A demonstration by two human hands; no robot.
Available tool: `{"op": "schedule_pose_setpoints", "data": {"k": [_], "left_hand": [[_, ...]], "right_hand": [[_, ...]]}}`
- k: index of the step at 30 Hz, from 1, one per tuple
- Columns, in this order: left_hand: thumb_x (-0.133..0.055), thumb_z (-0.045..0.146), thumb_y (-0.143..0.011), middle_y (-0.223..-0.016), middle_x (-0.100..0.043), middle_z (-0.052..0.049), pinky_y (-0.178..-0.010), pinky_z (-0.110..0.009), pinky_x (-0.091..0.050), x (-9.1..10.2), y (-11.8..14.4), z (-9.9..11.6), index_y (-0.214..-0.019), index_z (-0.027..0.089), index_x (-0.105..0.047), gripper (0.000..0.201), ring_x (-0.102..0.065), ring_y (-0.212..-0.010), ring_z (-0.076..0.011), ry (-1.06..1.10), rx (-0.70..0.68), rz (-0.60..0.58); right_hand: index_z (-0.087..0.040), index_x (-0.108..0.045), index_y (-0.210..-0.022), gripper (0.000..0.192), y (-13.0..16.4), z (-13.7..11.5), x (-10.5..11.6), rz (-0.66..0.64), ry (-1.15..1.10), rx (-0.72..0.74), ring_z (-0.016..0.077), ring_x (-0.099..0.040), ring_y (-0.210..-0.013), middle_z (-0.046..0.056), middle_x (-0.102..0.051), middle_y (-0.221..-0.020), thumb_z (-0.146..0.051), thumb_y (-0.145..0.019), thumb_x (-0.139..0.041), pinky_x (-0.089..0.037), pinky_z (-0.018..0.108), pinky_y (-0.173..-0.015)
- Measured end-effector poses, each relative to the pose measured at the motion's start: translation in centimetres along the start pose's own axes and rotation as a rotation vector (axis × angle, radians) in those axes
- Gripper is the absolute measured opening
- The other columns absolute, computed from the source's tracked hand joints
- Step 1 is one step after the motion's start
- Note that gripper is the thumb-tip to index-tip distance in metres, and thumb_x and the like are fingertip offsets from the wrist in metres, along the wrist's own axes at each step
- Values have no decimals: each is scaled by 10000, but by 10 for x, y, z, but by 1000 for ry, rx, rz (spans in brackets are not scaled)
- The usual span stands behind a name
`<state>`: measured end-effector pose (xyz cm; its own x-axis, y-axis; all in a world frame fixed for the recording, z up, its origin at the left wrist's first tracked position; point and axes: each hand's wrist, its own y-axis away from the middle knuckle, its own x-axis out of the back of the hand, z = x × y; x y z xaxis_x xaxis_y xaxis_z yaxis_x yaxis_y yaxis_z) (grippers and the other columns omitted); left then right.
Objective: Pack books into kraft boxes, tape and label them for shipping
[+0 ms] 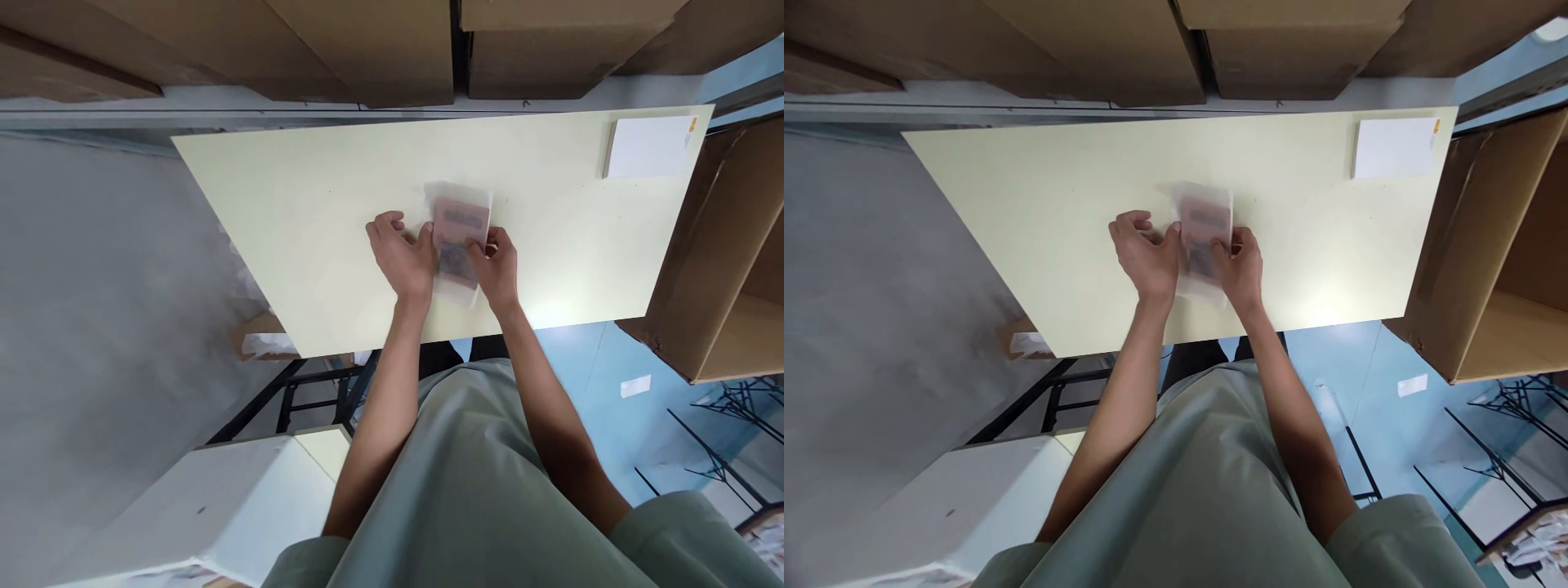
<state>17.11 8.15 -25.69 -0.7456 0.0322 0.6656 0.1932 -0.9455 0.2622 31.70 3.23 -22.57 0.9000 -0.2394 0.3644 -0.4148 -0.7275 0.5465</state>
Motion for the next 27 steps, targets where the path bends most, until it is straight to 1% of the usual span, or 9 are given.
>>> {"op": "schedule_pose_setpoints", "data": {"k": [3,5,9,12,14,16,20,23,27], "left_hand": [[-777,520,-1006,-1303,-631,-129,-1077,-448,-583,12,2,-3,-1286,229,-612,437,-679,-1195,-264,130,40,-37],[-744,587,-1017,-1280,-680,-123,-1057,-423,-593,28,4,-1,-1252,228,-656,439,-693,-1182,-256,249,70,-73],[-624,732,-1034,-1085,-772,-102,-967,-396,-628,80,9,0,-1074,228,-755,522,-741,-1123,-269,536,226,-282],[-727,741,-960,-993,-799,-75,-916,-380,-639,119,9,-9,-988,236,-794,510,-766,-1038,-254,698,301,-368],[-849,675,-881,-979,-811,-52,-904,-362,-635,141,7,-21,-983,237,-809,452,-766,-983,-232,729,288,-294],[-884,604,-863,-966,-814,-40,-893,-347,-627,160,2,-34,-988,229,-814,401,-758,-943,-212,682,239,-177],[-755,469,-994,-958,-797,-36,-846,-316,-612,192,-12,-58,-1015,221,-789,251,-738,-890,-187,397,154,7],[-656,355,-1053,-994,-768,-39,-846,-309,-601,207,-24,-74,-1037,223,-764,171,-723,-890,-181,192,88,87],[-605,244,-1058,-1060,-723,-57,-888,-325,-584,215,-41,-96,-1045,237,-764,160,-711,-928,-195,63,-28,116]], "right_hand": [[-270,-539,-1099,228,13,-17,-4,-93,-143,43,200,-716,-1019,43,-716,-1128,-403,-994,-691,-615,347,-817],[-279,-524,-1113,274,25,-29,-5,-140,-197,97,196,-720,-1030,29,-719,-1103,-440,-998,-712,-615,335,-813],[-284,-536,-1150,359,43,-53,-5,-213,-249,159,209,-727,-991,23,-723,-1062,-537,-1000,-741,-625,351,-793],[-284,-560,-1157,405,48,-67,-18,-267,-261,184,213,-729,-965,17,-726,-1042,-586,-981,-764,-627,356,-787],[-281,-574,-1151,410,47,-73,-35,-303,-254,190,211,-729,-950,12,-730,-1026,-588,-971,-777,-628,356,-784],[-277,-587,-1152,394,46,-78,-58,-329,-229,185,209,-730,-946,13,-742,-1024,-576,-978,-775,-632,362,-792],[-269,-609,-1176,358,45,-81,-115,-302,-148,187,192,-724,-888,20,-777,-1026,-555,-1008,-741,-639,374,-788],[-259,-624,-1191,337,47,-81,-153,-271,-88,226,187,-729,-859,32,-796,-1039,-534,-1022,-720,-638,368,-776],[-241,-634,-1264,316,50,-85,-191,-192,24,302,179,-738,-844,61,-811,-1096,-479,-1058,-665,-624,345,-766]]}}
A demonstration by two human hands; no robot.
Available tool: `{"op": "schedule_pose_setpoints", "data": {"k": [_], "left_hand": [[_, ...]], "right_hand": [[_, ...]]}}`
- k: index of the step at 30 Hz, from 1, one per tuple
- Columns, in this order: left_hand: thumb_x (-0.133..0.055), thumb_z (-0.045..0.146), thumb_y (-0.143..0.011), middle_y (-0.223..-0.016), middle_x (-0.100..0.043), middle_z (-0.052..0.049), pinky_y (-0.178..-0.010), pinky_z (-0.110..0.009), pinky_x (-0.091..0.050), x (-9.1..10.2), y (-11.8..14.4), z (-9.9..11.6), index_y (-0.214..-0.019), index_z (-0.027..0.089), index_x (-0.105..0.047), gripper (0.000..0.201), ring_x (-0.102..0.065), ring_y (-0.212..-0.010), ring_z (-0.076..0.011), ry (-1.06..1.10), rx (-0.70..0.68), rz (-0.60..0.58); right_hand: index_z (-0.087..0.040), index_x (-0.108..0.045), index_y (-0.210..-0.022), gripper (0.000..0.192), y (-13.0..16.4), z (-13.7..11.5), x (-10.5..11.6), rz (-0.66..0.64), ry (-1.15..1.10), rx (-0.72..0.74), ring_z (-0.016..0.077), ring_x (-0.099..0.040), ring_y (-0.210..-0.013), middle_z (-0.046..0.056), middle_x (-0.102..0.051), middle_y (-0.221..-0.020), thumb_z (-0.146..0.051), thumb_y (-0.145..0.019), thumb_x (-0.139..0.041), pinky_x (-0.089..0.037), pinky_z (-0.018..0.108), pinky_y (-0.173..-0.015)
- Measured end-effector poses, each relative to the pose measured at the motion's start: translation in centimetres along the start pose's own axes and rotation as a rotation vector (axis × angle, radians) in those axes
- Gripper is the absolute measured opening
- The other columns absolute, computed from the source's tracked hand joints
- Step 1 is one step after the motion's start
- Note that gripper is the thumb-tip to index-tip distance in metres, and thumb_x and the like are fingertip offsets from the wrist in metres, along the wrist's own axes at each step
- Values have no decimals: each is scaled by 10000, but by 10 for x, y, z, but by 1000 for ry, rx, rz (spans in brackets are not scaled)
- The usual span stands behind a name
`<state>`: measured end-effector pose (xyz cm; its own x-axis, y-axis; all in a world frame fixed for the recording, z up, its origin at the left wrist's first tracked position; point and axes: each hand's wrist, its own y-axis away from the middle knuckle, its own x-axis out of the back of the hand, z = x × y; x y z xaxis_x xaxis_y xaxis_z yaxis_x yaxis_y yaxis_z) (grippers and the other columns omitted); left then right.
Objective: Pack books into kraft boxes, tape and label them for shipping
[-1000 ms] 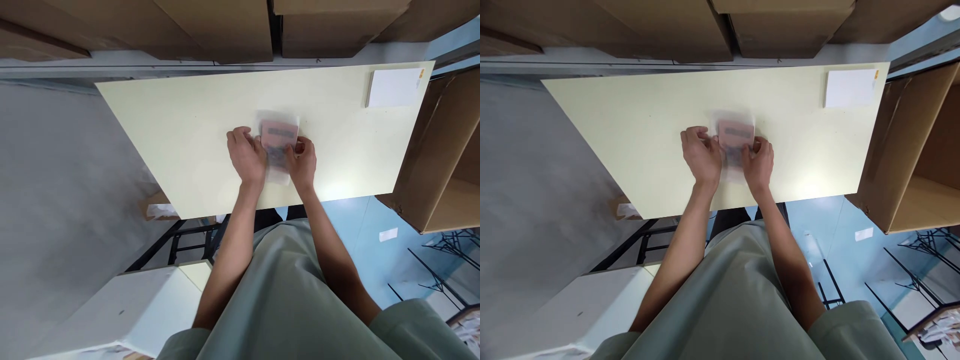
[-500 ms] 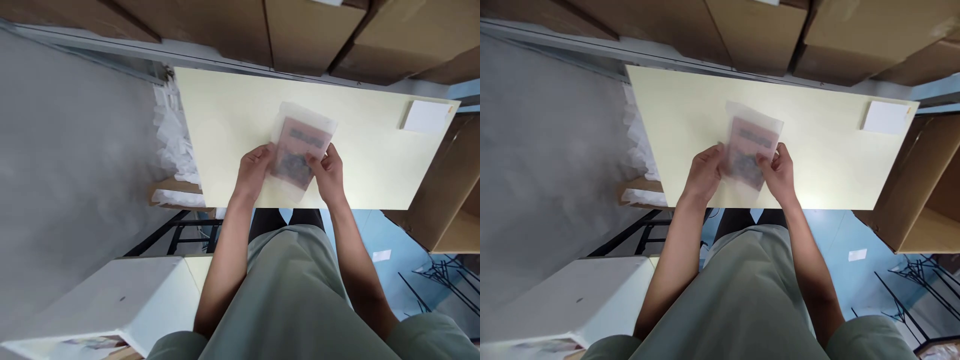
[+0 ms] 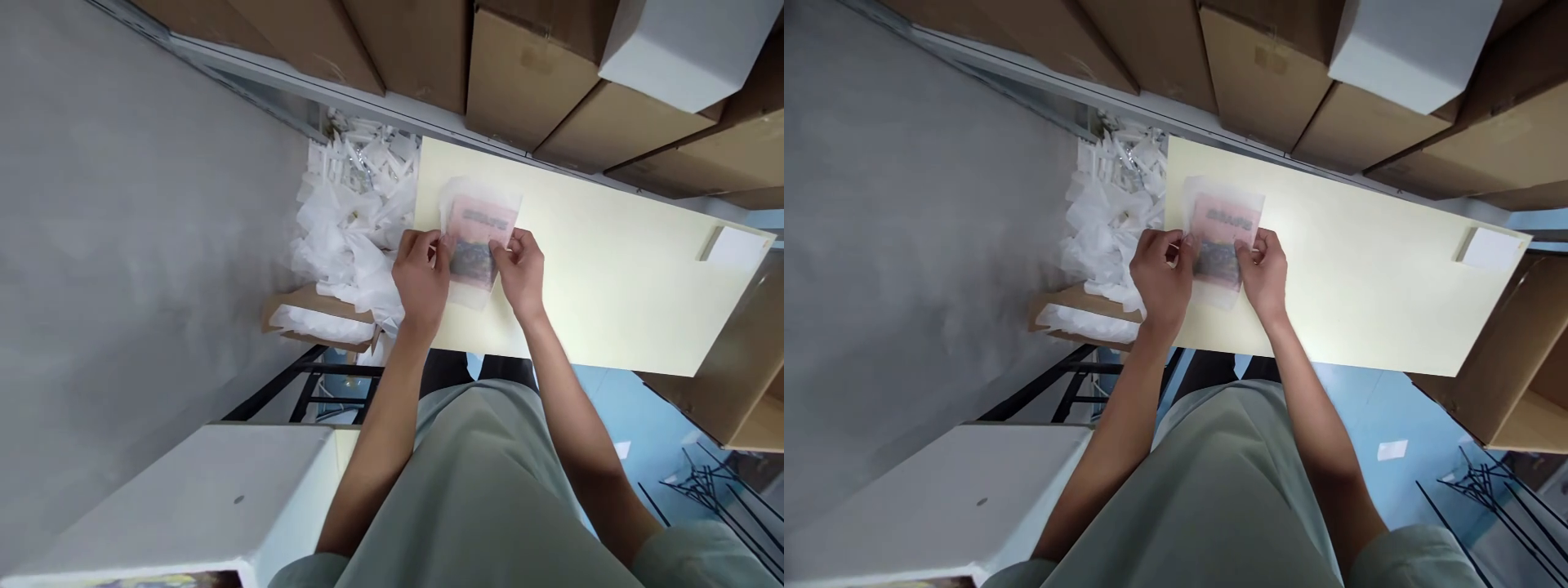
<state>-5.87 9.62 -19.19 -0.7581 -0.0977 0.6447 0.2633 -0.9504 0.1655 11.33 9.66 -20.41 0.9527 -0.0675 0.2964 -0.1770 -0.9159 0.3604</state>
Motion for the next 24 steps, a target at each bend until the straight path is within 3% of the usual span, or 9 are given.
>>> {"op": "schedule_pose_setpoints", "data": {"k": [6,12,16,20,24], "left_hand": [[-586,263,-1084,-997,-665,-69,-965,-369,-565,-5,-31,-26,-1127,262,-802,220,-708,-1008,-245,17,-177,-64],[-607,206,-1060,-982,-655,-89,-987,-409,-568,-21,-61,-41,-1085,276,-798,204,-692,-1024,-274,25,-209,-91],[-527,176,-1085,-1116,-704,-124,-1013,-424,-556,-30,-60,-45,-1208,270,-780,297,-679,-1113,-299,-70,-229,-109],[-455,100,-1078,-1293,-710,-187,-1053,-457,-534,-29,-52,-25,-1360,192,-740,411,-650,-1243,-348,-256,-225,-195],[-348,7,-1035,-1417,-665,-278,-1126,-522,-516,-12,-52,25,-1381,55,-724,513,-577,-1396,-393,-519,-215,-434]], "right_hand": [[-240,-596,-1445,411,-24,-8,-31,98,215,69,170,-705,-762,91,-805,-1203,-447,-1090,-595,-610,356,-766],[-225,-677,-1399,394,-50,4,-48,178,439,191,227,-691,-919,101,-733,-1164,-426,-1077,-569,-602,413,-926],[-219,-706,-1341,350,-52,10,-51,195,489,185,212,-651,-901,86,-630,-1139,-402,-1074,-572,-589,392,-912],[-232,-669,-1332,306,-59,1,-50,153,572,79,228,-654,-931,82,-634,-1173,-346,-1065,-574,-584,406,-932],[-193,-556,-1483,439,-68,-39,-41,6,749,-127,297,-709,-1094,172,-660,-1347,-296,-1059,-605,-569,474,-1021]]}}
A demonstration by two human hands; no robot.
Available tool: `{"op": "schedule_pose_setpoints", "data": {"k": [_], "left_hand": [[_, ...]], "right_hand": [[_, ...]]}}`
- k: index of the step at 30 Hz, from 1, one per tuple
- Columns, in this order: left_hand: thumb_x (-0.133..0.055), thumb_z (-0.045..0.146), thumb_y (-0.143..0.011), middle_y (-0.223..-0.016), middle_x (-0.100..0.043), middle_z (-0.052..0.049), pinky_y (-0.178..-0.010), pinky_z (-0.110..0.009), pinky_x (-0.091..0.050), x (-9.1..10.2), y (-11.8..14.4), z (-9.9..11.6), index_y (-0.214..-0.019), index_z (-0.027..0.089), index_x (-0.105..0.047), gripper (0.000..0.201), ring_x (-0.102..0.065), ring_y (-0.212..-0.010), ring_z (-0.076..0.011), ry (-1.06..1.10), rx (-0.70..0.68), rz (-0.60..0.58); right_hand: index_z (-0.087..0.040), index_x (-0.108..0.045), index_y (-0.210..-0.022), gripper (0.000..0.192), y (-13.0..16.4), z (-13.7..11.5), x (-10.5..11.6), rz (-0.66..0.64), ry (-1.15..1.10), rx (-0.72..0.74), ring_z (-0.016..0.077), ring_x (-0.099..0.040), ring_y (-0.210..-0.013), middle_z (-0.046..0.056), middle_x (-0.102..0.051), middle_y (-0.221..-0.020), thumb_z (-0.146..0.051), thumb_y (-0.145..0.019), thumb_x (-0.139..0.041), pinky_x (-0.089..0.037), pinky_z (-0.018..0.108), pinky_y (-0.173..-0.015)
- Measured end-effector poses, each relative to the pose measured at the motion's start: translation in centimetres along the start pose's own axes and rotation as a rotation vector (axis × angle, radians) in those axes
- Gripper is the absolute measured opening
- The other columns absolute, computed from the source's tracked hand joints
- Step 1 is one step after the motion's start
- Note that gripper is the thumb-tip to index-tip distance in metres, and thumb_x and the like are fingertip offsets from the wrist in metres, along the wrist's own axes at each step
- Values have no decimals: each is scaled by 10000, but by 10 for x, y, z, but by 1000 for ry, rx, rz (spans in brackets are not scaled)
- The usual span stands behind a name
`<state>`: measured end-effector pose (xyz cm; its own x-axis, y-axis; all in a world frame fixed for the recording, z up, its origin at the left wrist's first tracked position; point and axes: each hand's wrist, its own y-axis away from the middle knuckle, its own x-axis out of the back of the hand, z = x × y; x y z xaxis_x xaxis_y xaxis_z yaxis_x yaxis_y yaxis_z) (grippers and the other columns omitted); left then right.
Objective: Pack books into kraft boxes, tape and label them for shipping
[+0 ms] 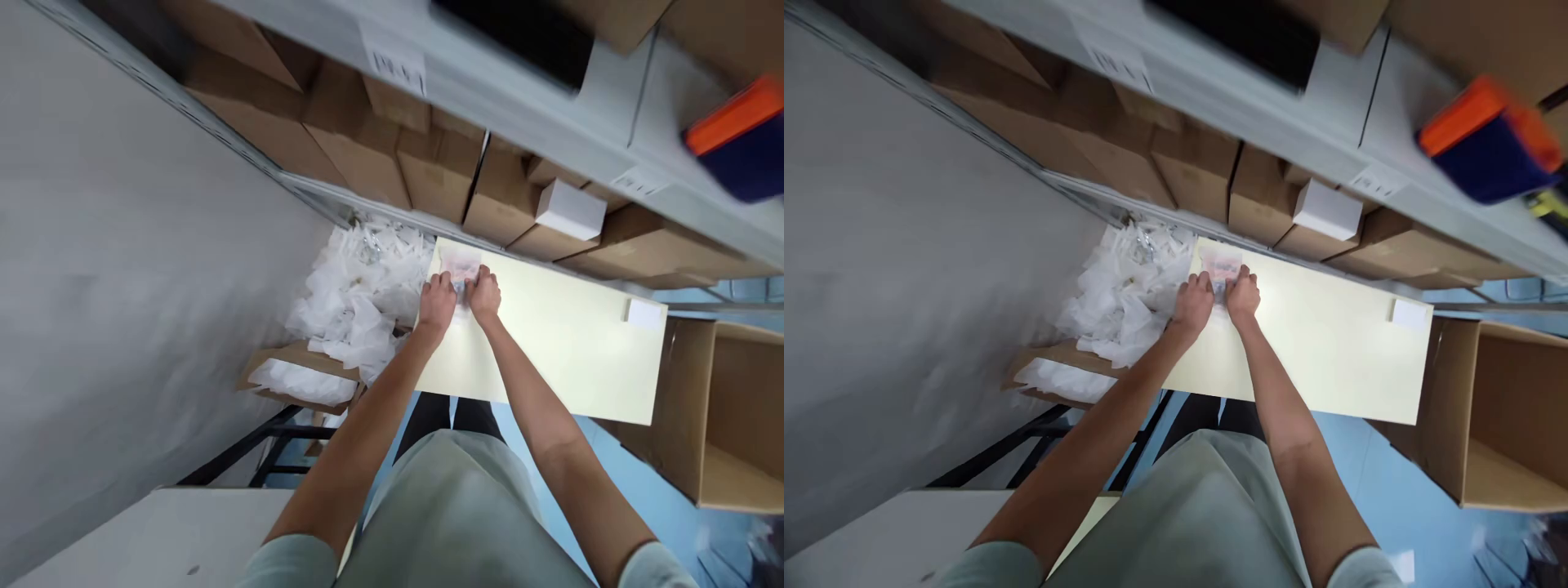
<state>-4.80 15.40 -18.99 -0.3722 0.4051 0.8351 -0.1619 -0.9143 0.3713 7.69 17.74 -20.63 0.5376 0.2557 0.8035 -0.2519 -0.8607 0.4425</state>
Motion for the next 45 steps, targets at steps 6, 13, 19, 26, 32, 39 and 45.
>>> {"op": "schedule_pose_setpoints", "data": {"k": [6,13,19,26,32,39,45], "left_hand": [[-532,-29,-948,-1586,-651,-192,-1123,-401,-576,79,62,26,-1514,94,-655,592,-659,-1386,-312,33,108,-34],[-553,186,-1052,-1466,-762,-100,-1264,-472,-517,50,273,21,-1421,222,-751,420,-694,-1391,-273,483,290,476],[-643,300,-1026,-1192,-848,-50,-1110,-437,-622,6,449,43,-1068,301,-823,185,-788,-1171,-249,697,641,975],[-723,487,-929,-1070,-843,-68,-998,-437,-653,-39,596,67,-856,266,-748,233,-795,-1076,-265,898,1100,1479],[-762,652,-840,-1054,-850,-96,-980,-416,-652,-98,709,35,-803,236,-714,421,-802,-1021,-273,1149,1343,1738],[-778,725,-778,-1100,-850,-113,-988,-398,-625,-174,864,-3,-877,227,-714,511,-782,-1027,-274,1165,1421,1935],[-800,744,-769,-1069,-848,-119,-962,-412,-635,-212,942,-8,-862,226,-728,531,-785,-1017,-288,1175,1424,2012]], "right_hand": [[-81,-380,-1663,706,46,-18,67,-110,47,105,338,-721,-1238,284,-579,-1516,-367,-1064,-621,-563,436,-1067],[-132,-511,-1585,711,164,16,66,-151,-277,590,247,-738,-955,190,-716,-1326,-517,-993,-600,-617,413,-940],[-204,-625,-1474,683,277,10,48,-433,-321,893,286,-778,-994,178,-750,-1287,-639,-947,-631,-642,465,-968],[-182,-639,-1477,693,403,-2,26,-775,-176,1145,310,-791,-1044,184,-780,-1300,-634,-951,-662,-643,512,-1024],[-232,-753,-1298,407,550,17,-41,-1181,-23,1394,287,-797,-1043,135,-826,-1187,-482,-981,-701,-659,465,-977],[-209,-749,-1050,262,723,45,-215,-1471,179,799,188,-784,-907,33,-834,-996,-323,-839,-857,-639,296,-864],[-210,-593,-760,317,805,29,-305,-1293,187,550,112,-675,-639,-35,-670,-677,-333,-903,-848,-565,202,-657]]}}
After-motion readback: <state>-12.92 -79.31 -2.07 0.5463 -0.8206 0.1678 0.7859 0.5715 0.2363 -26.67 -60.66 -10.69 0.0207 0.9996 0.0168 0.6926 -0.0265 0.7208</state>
